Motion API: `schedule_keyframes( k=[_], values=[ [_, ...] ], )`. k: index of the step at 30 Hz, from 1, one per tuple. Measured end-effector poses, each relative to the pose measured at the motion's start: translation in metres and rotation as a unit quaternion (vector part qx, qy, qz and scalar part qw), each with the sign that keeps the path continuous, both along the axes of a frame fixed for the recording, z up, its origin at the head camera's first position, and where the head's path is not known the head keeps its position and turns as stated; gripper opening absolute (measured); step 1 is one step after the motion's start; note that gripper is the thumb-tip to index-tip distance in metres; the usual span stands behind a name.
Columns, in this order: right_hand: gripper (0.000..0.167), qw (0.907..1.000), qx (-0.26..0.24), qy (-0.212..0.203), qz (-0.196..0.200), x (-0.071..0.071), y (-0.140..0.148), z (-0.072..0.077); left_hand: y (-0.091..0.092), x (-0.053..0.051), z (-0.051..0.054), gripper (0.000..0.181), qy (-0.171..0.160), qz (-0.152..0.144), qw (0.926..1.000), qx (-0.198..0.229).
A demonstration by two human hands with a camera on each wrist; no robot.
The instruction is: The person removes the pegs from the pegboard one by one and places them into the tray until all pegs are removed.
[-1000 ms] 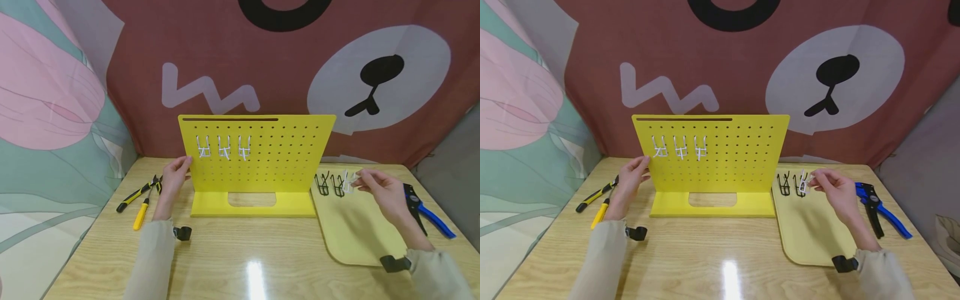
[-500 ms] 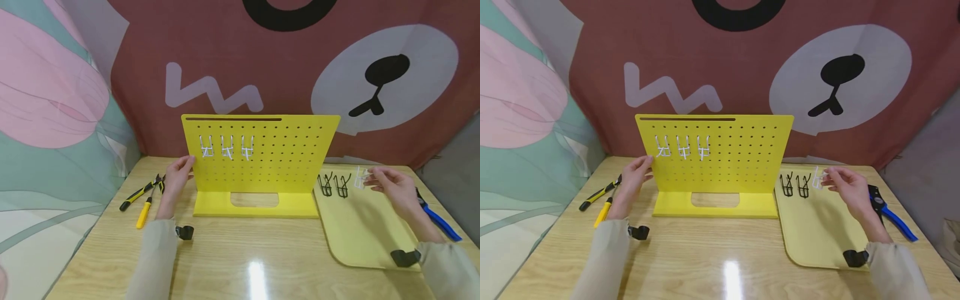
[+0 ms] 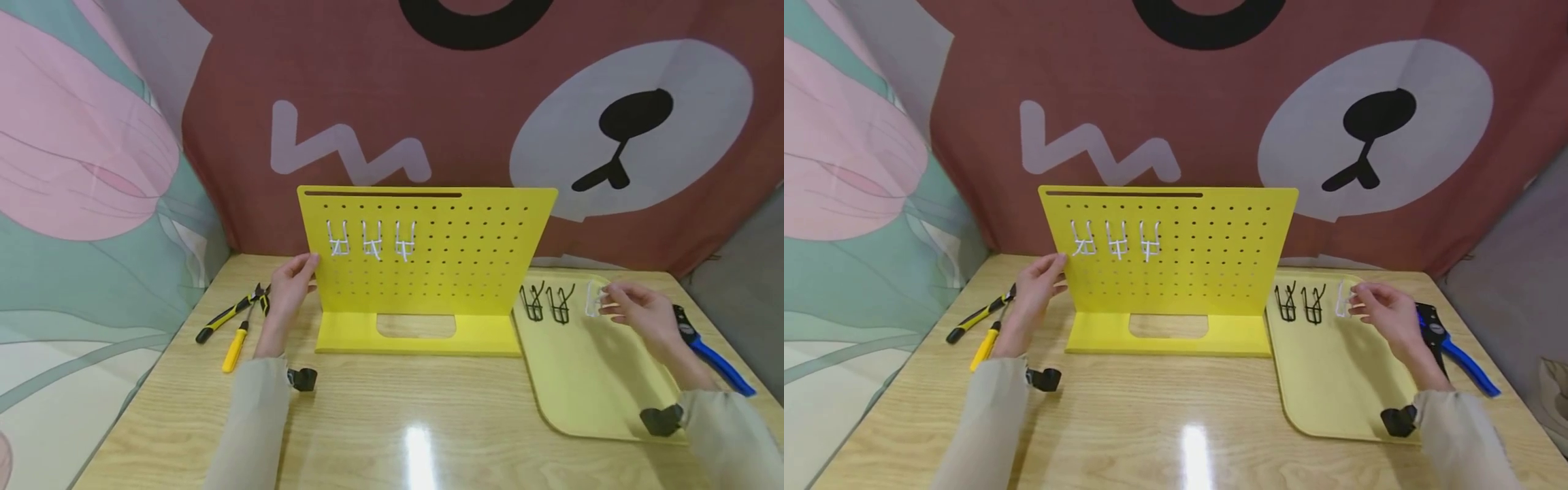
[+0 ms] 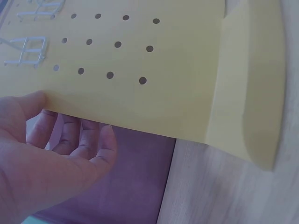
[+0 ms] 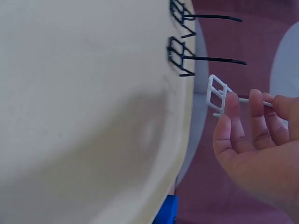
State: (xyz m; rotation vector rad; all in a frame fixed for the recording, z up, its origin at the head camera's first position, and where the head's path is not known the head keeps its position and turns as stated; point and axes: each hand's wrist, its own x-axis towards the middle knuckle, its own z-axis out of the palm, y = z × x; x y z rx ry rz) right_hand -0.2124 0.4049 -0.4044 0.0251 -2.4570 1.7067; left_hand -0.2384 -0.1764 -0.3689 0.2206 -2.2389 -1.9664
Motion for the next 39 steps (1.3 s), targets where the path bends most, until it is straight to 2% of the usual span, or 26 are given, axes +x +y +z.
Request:
schedule_keyframes(
  k=[3,5,9,10,14,17,20,22,26,29,39],
  values=[
    [0.030,0.9993,0.036,-0.005,0.000,-0.010,0.011,-0.020,0.000,0.000,0.000,0.047,0.000,0.000,1.0000,0.004],
    [0.039,0.9993,0.038,-0.003,-0.003,-0.017,0.016,-0.031,0.001,0.000,0.000,0.046,-0.001,0.000,1.0000,0.006],
    [0.042,0.9992,0.037,-0.014,-0.012,-0.021,0.015,-0.037,0.001,0.001,-0.001,0.047,0.001,-0.001,1.0000,0.002],
    [0.041,0.9990,0.030,-0.022,-0.022,-0.020,0.012,-0.035,0.001,0.001,-0.001,0.047,0.001,-0.001,1.0000,0.001],
    [0.023,0.9977,0.056,-0.036,-0.016,-0.009,-0.006,-0.018,0.001,0.001,-0.001,0.047,-0.002,-0.006,1.0000,0.002],
    [0.024,0.9967,0.076,-0.029,-0.004,-0.003,-0.016,-0.005,0.001,0.001,-0.001,0.048,-0.002,-0.009,1.0000,0.002],
    [0.033,0.9956,0.089,-0.027,-0.009,-0.004,-0.020,0.001,0.000,0.001,-0.001,0.048,-0.003,-0.005,1.0000,0.001],
    [0.036,0.9951,0.088,-0.037,-0.026,-0.007,-0.021,0.001,0.000,0.000,-0.001,0.048,-0.005,-0.004,1.0000,0.002],
    [0.044,0.9935,0.100,-0.045,-0.032,-0.010,-0.019,-0.001,0.000,0.000,0.000,0.048,-0.010,-0.003,0.9999,0.000],
    [0.050,0.9927,0.111,-0.045,-0.016,-0.009,-0.019,-0.001,0.001,0.000,0.001,0.048,-0.011,-0.003,0.9999,-0.001],
    [0.052,0.9900,0.124,-0.058,-0.035,-0.009,-0.021,-0.001,0.000,-0.001,0.001,0.048,-0.012,-0.002,0.9999,0.001]
  ],
)
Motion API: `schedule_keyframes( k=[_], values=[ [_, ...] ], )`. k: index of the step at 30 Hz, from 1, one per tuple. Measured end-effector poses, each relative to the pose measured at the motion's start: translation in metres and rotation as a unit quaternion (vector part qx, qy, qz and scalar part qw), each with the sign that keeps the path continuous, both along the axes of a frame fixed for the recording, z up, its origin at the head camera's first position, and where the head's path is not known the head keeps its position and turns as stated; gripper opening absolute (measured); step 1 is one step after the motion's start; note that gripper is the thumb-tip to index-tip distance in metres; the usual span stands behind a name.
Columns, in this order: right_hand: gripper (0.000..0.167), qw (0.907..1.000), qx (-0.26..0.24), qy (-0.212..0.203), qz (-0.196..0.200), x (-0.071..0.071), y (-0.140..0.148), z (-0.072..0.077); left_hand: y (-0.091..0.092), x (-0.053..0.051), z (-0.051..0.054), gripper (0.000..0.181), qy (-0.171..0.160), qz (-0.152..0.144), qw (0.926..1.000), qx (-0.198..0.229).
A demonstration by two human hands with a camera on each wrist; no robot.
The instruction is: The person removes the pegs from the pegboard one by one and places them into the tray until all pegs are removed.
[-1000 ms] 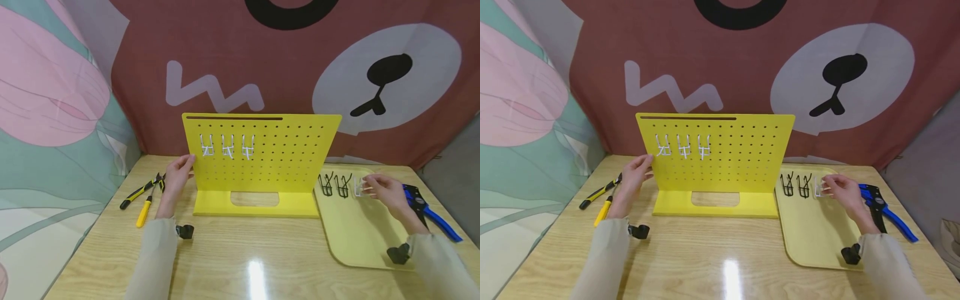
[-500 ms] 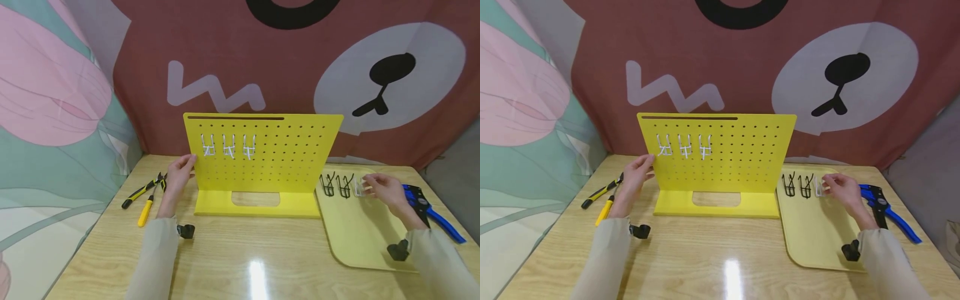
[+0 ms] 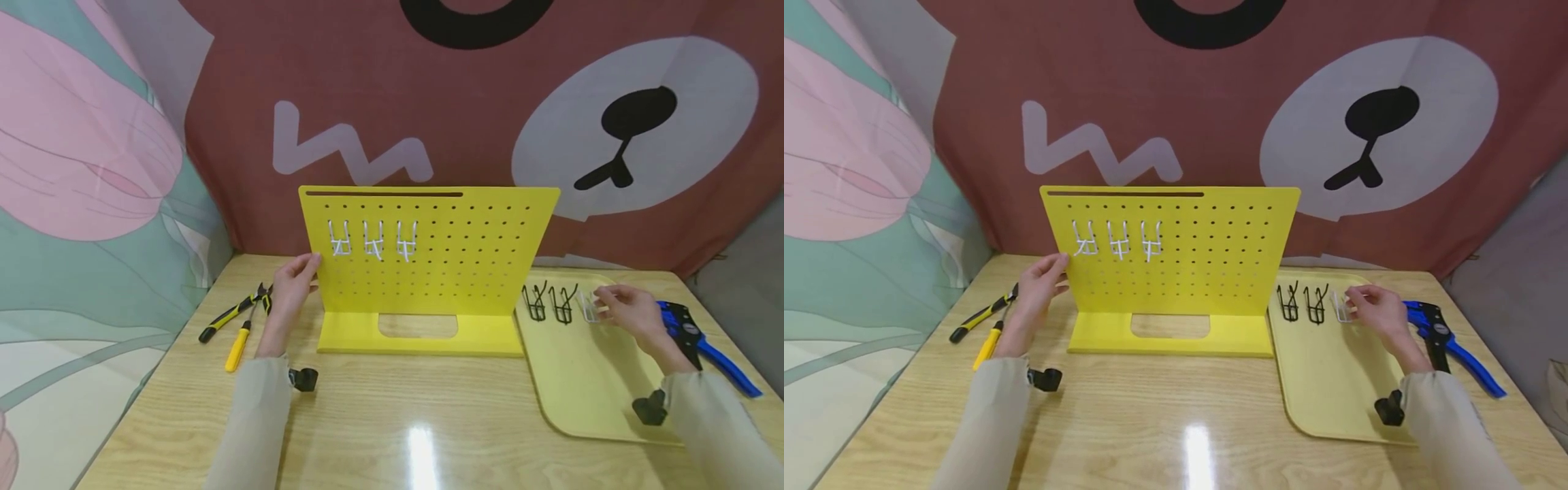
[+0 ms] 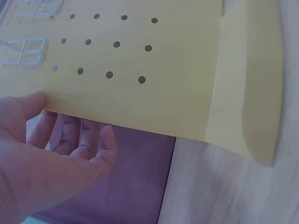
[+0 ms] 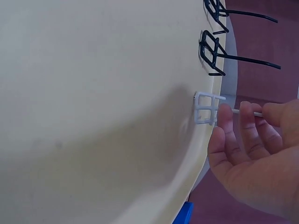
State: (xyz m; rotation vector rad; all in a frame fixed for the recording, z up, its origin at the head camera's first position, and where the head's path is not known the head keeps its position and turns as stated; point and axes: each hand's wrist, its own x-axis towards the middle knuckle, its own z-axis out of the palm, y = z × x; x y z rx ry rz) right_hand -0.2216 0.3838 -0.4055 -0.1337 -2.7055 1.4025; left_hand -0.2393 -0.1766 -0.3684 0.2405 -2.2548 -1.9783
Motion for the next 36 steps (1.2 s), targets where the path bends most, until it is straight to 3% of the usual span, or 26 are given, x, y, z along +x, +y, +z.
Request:
schedule_keyframes(
  k=[11,17,21,27,36],
  values=[
    [0.057,0.9993,-0.020,-0.031,0.007,-0.001,0.001,0.001,0.001,0.001,-0.001,0.046,0.005,0.000,1.0000,0.004],
    [0.028,0.9958,-0.073,-0.030,0.045,0.001,0.003,0.013,0.001,0.002,0.001,0.048,0.002,0.001,1.0000,-0.001],
    [0.021,0.9963,-0.068,-0.004,0.052,0.002,-0.001,0.026,0.000,0.003,0.001,0.049,-0.002,0.003,1.0000,-0.001],
    [0.011,0.9913,-0.105,0.041,0.069,0.008,-0.025,0.040,-0.001,0.002,0.001,0.048,-0.001,0.002,1.0000,0.003],
    [0.016,0.9845,-0.112,0.054,0.123,0.024,-0.080,0.035,0.001,0.001,0.000,0.048,0.005,0.002,1.0000,-0.002]
  ],
)
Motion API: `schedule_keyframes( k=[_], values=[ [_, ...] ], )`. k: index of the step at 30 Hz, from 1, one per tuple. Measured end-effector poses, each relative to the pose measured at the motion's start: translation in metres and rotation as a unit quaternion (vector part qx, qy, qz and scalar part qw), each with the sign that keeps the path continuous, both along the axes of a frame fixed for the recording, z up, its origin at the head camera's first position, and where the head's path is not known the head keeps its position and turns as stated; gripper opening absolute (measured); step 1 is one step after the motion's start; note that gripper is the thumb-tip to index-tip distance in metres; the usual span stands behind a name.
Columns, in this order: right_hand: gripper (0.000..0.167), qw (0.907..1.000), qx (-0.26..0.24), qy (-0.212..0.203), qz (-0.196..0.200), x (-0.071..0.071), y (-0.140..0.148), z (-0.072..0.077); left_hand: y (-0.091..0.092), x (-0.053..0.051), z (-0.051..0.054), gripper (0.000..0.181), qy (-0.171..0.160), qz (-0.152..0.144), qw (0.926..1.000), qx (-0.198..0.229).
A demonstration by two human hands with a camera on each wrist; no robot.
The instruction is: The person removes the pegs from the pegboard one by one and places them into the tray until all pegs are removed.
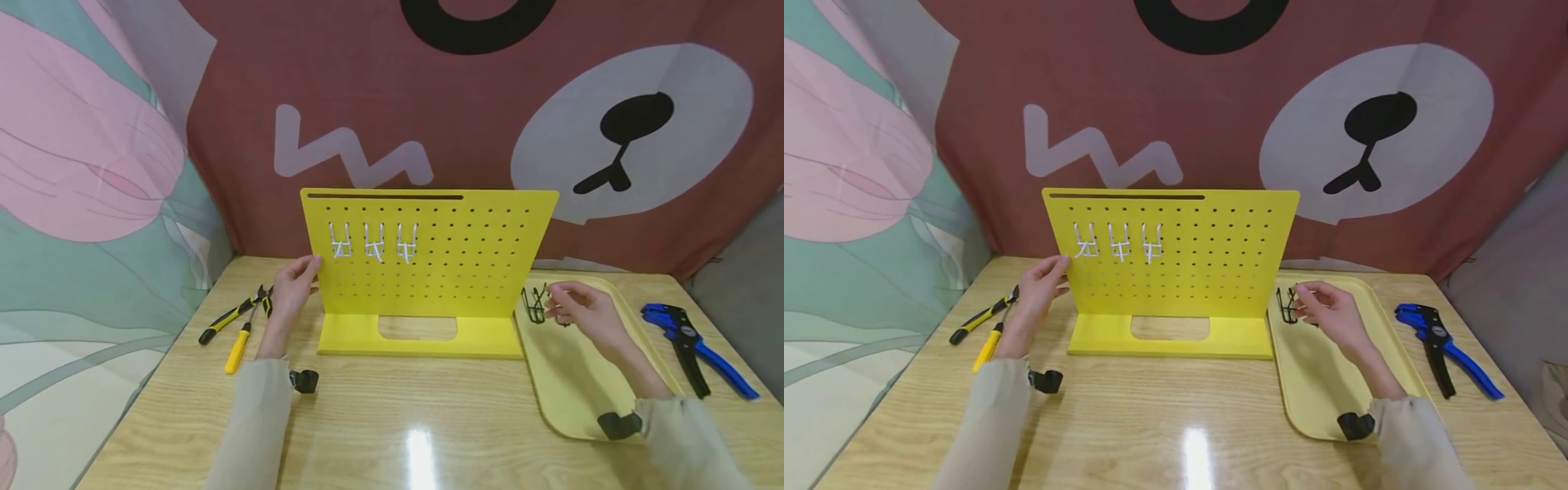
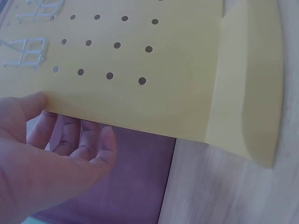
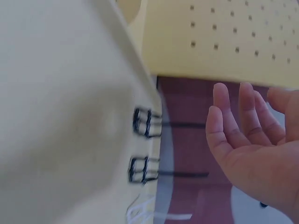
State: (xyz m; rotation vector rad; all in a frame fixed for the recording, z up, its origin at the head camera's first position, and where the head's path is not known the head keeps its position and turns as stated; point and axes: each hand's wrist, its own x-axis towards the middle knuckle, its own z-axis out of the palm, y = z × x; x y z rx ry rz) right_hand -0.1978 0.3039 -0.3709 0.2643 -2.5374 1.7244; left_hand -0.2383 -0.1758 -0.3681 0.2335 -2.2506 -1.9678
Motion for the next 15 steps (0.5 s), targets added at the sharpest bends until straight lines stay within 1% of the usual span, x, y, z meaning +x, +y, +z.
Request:
schedule_keyframes(
  k=[4,7,10,13,15],
  values=[
    [0.020,0.9994,0.002,0.028,0.021,0.003,-0.021,0.004,0.001,0.000,0.000,0.048,0.003,0.007,1.0000,-0.002],
    [0.027,0.9982,-0.012,0.044,0.038,0.002,-0.037,0.009,0.001,0.001,0.000,0.048,0.003,0.013,0.9999,0.003],
    [0.031,0.9965,-0.038,0.057,0.048,0.002,-0.053,0.011,0.001,0.001,0.000,0.047,0.004,0.010,0.9999,0.006],
    [0.029,0.9931,-0.081,0.064,0.055,0.001,-0.069,0.011,0.002,0.001,0.001,0.047,0.003,0.009,0.9999,0.005],
    [0.026,0.9911,-0.100,0.064,0.060,0.001,-0.080,0.009,0.003,0.001,0.001,0.047,-0.002,0.008,1.0000,0.002]
  ],
)
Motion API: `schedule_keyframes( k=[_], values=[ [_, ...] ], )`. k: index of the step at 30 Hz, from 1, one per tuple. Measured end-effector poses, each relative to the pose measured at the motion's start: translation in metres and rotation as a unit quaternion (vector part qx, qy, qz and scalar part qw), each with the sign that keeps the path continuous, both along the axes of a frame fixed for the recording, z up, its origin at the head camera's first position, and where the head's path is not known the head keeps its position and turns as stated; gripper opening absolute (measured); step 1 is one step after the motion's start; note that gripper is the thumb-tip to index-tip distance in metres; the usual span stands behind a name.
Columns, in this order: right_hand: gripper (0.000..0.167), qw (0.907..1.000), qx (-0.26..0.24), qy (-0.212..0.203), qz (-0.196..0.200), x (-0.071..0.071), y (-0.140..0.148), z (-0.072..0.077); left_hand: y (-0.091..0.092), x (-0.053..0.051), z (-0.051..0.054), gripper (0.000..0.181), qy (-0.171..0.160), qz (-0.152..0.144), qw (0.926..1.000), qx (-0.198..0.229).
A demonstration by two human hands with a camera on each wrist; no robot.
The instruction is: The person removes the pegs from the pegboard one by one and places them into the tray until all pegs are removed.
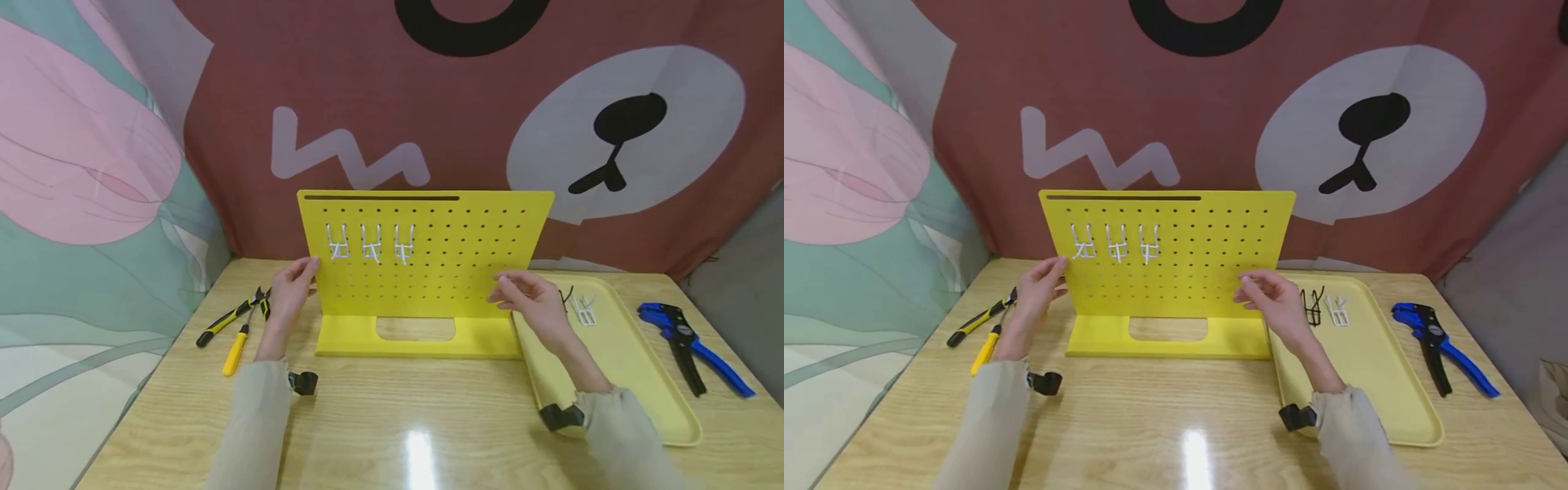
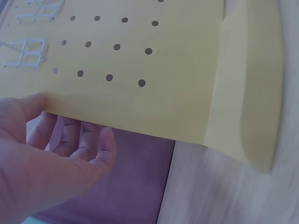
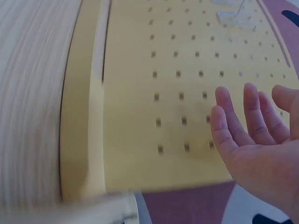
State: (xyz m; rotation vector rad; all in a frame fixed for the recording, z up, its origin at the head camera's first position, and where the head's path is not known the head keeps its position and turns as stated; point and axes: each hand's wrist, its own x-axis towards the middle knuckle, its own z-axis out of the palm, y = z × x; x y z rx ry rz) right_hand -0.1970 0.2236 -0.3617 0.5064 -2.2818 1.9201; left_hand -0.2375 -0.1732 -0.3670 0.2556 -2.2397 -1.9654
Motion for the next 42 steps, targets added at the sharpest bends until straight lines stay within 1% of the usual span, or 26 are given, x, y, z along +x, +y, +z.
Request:
schedule_keyframes(
  k=[2,4,8,12,14,16,21,24,28,34,39,42],
  values=[
    [0.025,0.9999,-0.016,-0.003,0.006,-0.001,-0.011,-0.001,0.001,0.000,0.000,0.048,-0.004,-0.003,1.0000,0.001],
    [0.027,0.9999,-0.014,-0.004,0.006,0.000,-0.021,-0.003,0.001,0.000,0.001,0.049,-0.008,-0.008,0.9999,0.000],
    [0.030,0.9999,0.006,0.000,0.009,-0.001,-0.043,-0.004,0.002,0.000,0.001,0.049,-0.009,-0.010,0.9999,0.000],
    [0.025,0.9978,0.048,0.020,0.040,-0.002,-0.065,-0.003,0.000,0.000,0.001,0.050,-0.004,-0.007,1.0000,0.006],
    [0.022,0.9960,0.060,0.037,0.054,-0.003,-0.077,0.000,-0.001,0.000,0.001,0.049,-0.001,-0.004,1.0000,0.006],
    [0.022,0.9953,0.063,0.048,0.057,-0.004,-0.087,0.004,-0.001,0.000,0.000,0.048,0.001,-0.001,1.0000,0.001],
    [0.024,0.9966,0.020,0.070,0.038,-0.008,-0.107,0.019,0.001,0.000,0.000,0.047,0.000,0.002,0.9999,-0.012],
    [0.024,0.9959,-0.009,0.082,0.037,-0.012,-0.115,0.024,0.000,0.000,0.000,0.047,-0.001,-0.002,1.0000,-0.008],
    [0.022,0.9949,-0.027,0.088,0.041,-0.017,-0.123,0.025,-0.001,0.000,0.001,0.049,-0.002,-0.005,1.0000,-0.004],
    [0.020,0.9942,-0.053,0.087,0.034,-0.019,-0.133,0.023,-0.002,0.000,0.000,0.047,0.002,0.004,1.0000,-0.008],
    [0.019,0.9939,-0.063,0.087,0.024,-0.020,-0.138,0.023,-0.001,-0.001,0.000,0.048,0.006,0.000,1.0000,-0.008],
    [0.019,0.9938,-0.066,0.086,0.025,-0.022,-0.140,0.025,-0.001,0.000,-0.001,0.049,0.003,-0.001,0.9999,-0.011]
  ],
)
